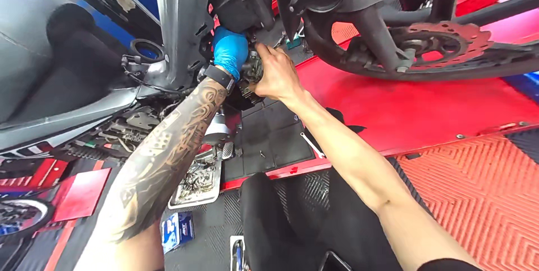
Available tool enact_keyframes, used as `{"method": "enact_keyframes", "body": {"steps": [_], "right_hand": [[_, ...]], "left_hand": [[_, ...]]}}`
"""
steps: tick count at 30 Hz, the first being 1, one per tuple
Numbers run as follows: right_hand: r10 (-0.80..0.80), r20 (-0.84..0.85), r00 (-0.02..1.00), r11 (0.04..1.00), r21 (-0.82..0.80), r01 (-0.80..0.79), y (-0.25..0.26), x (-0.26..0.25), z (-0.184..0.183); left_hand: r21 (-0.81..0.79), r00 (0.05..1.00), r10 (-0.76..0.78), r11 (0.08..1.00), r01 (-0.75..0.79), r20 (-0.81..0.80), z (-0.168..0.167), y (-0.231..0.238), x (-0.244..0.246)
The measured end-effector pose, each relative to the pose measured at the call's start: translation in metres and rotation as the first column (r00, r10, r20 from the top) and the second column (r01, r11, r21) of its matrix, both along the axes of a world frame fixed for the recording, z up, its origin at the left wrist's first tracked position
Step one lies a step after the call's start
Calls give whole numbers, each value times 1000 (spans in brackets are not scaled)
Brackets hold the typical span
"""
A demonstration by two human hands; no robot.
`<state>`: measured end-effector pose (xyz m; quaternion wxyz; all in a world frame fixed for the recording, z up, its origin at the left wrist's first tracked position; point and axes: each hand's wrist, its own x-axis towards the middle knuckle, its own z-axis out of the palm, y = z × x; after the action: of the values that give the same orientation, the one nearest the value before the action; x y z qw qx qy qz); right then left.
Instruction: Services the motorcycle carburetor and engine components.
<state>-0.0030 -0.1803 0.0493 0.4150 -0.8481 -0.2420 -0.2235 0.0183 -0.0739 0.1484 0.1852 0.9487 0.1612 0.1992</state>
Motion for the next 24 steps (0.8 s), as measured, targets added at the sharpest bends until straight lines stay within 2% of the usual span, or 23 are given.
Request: {"method": "enact_keyframes", "body": {"steps": [4, 7, 9, 11, 14, 15, 16, 17, 18, 19, 20, 21, 22, 23, 24], "right_hand": [[11, 118, 993, 998, 55, -18, 9, 15, -13], [27, 149, 988, 998, 46, -34, 8, 19, -16], [27, 162, 986, 998, 46, -34, 8, 20, -18], [9, 178, 984, 997, 68, -22, 10, 19, -20], [-37, 161, 986, 995, 94, 22, 13, 19, -21], [-42, 151, 988, 993, 116, 25, 13, 21, -21], [-43, 147, 988, 989, 147, 21, 13, 21, -21], [-45, 157, 987, 984, 175, 17, 13, 23, -22], [-51, 178, 983, 981, 192, 16, 12, 25, -22], [-56, 199, 978, 980, 196, 16, 11, 27, -23], [-55, 212, 976, 982, 190, 14, 10, 27, -24], [-54, 229, 972, 985, 174, 13, 9, 30, -26], [-48, 248, 968, 989, 147, 12, 8, 32, -28], [-41, 266, 963, 994, 110, 12, 7, 35, -29], [-24, 278, 960, 997, 75, 3, 4, 37, -29]], "left_hand": [[-10, 999, 51, 999, -51, -15, 3, -4, -2], [-208, 1000, -5, 978, 9, 18, -4, 4, 2], [-390, 993, -14, 919, 58, 114, -10, 2, -2], [-511, 995, 5, 858, 48, 101, -3, -17, -18], [-547, 995, -25, 834, 73, 94, -13, -5, 0], [-492, 994, -77, 864, 105, 78, -19, 6, 11], [-365, 990, -139, 920, 144, 41, -23, 14, 16], [-155, 981, -192, 971, 183, -42, -22, 16, 15], [104, 966, -209, 969, 225, -150, -15, 10, 9], [314, 949, -183, 913, 261, -258, -5, -4, -4], [417, 907, -103, 863, 285, -408, 10, -25, -17], [474, 893, -48, 834, 283, -448, 15, -38, -22], [532, 939, -85, 805, 261, -332, 2, -35, -20], [607, 978, -195, 769, 201, -77, -25, -21, -8], [597, 976, -218, 786, 160, 26, -35, -17, -1]]}}
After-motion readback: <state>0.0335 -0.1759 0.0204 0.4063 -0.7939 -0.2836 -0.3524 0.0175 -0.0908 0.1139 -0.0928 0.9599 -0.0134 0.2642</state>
